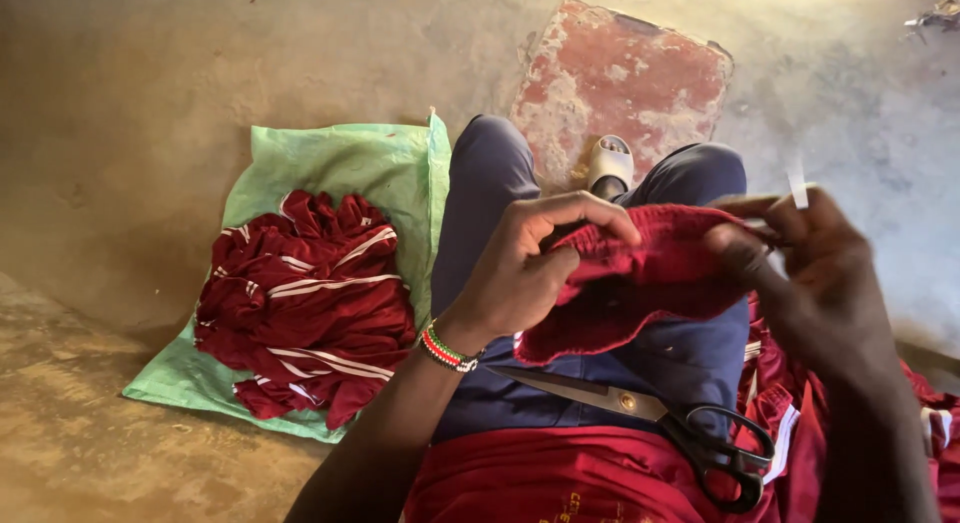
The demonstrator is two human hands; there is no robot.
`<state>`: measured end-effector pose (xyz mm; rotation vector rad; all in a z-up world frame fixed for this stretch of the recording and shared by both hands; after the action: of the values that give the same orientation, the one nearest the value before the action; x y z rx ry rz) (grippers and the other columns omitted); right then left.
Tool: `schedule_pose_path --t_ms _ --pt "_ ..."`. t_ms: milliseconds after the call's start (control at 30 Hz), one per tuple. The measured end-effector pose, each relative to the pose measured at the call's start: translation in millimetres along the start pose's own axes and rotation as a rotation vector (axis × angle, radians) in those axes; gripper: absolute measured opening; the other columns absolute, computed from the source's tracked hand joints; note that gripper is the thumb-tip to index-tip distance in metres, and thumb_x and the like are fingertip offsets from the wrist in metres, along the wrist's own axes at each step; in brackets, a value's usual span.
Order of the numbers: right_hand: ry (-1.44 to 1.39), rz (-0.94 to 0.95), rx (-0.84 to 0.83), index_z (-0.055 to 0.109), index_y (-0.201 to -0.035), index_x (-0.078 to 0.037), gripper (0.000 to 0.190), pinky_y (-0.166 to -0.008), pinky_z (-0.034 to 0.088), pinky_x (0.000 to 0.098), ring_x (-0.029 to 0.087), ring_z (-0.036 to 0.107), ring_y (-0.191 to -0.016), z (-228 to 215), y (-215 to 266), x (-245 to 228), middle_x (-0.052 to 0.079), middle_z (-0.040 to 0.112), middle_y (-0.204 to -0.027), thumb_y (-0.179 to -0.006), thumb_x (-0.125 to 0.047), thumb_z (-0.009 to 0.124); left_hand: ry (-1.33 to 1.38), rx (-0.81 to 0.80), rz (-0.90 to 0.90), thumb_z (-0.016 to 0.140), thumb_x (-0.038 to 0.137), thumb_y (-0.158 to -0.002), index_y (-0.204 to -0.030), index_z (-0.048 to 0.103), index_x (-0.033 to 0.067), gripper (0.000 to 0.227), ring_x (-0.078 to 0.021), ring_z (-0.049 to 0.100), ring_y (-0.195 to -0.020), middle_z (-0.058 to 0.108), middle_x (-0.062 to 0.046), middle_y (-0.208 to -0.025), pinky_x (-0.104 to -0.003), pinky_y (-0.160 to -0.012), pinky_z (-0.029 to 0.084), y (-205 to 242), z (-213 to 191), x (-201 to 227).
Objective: Trimming loose threads from finished red and white garments using scissors
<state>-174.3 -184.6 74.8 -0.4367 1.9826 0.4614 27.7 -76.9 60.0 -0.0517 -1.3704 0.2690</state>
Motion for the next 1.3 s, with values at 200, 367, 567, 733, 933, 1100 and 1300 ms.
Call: schedule_pose_path --t_ms 200,367,567,733,933,1100,1300 --pt "0.283 -0.102 -0.120 0.059 -0.083 0.008 0.035 -0.052 0.032 0.0341 0.020 0.041 -0.055 -18 12 -14 0.014 0.055 -0.082 -0.108 -0.015 0.050 0.079 0.032 -0.068 0.053 -0.010 -0.080 -0.121 0.068 -0.0016 0.044 -0.0192 0.069 -0.107 0.072 -0.011 -0.122 -0.027 -0.102 0.054 5 -7 -8" --pt "0.149 0.039 -0.340 0.049 -0.060 -0.002 0.056 -0.041 0.032 0.0355 0.016 0.034 -0.049 -9 23 -4 0.005 0.042 -0.054 -0.109 -0.030 0.053 0.415 -0.050 -0.150 0.048 -0.019 -0.084 -0.136 0.062 -0.0050 0.055 -0.0233 0.065 -0.125 0.065 -0.017 -0.140 -0.031 -0.115 0.053 4 3 -14" --pt "0.265 0.118 -0.232 0.058 -0.062 0.006 0.058 -0.042 0.029 0.0370 0.019 0.034 -0.047 -8 20 -4 0.009 0.045 -0.052 -0.107 -0.030 0.058 0.507 -0.138 -0.280 0.041 -0.016 -0.082 -0.151 0.051 -0.0032 0.071 -0.0217 0.064 -0.124 0.060 -0.019 -0.148 -0.025 -0.107 0.052 9 8 -6" --pt "0.239 0.156 -0.248 0.067 -0.072 0.004 0.046 -0.043 0.026 0.0352 0.016 0.034 -0.048 7 16 -9 0.006 0.044 -0.056 -0.108 -0.026 0.060 0.619 -0.199 -0.350 0.043 -0.014 -0.085 -0.156 0.044 -0.0024 0.072 -0.0211 0.058 -0.134 0.051 -0.017 -0.158 -0.028 -0.117 0.047 10 12 -9" --pt "0.213 -0.153 -0.003 0.061 -0.086 0.008 0.021 -0.043 0.020 0.0253 0.010 0.031 -0.046 0 19 -28 0.005 0.046 -0.055 -0.101 -0.004 0.071 0.652 -0.168 -0.379 0.038 -0.015 -0.076 -0.158 0.042 -0.0048 0.083 -0.0174 0.060 -0.125 0.053 -0.018 -0.154 -0.021 -0.108 0.045 14 11 -7" --pt "0.204 -0.230 0.070 0.057 -0.084 0.008 0.023 -0.045 0.019 0.0248 0.008 0.028 -0.046 -2 28 -30 0.004 0.043 -0.054 -0.100 0.005 0.073 0.702 -0.170 -0.357 0.038 -0.015 -0.075 -0.159 0.041 -0.0053 0.084 -0.0198 0.059 -0.128 0.055 -0.019 -0.151 -0.024 -0.112 0.044 11 11 -11" --pt "0.149 -0.193 0.012 0.061 -0.083 0.005 0.020 -0.044 0.021 0.0250 0.008 0.030 -0.045 6 22 -20 0.002 0.044 -0.054 -0.100 0.000 0.070 0.765 -0.183 -0.383 0.038 -0.017 -0.076 -0.159 0.040 -0.0060 0.084 -0.0226 0.059 -0.130 0.055 -0.022 -0.150 -0.026 -0.115 0.045 9 13 -14"
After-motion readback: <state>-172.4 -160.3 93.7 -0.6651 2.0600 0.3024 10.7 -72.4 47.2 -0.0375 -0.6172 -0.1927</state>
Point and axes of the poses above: each hand's wrist, its own y-axis away from the middle knuckle, its own z-axis out of the palm, x = y × z, the point moved 5 cm from there along -y, towards the middle knuckle
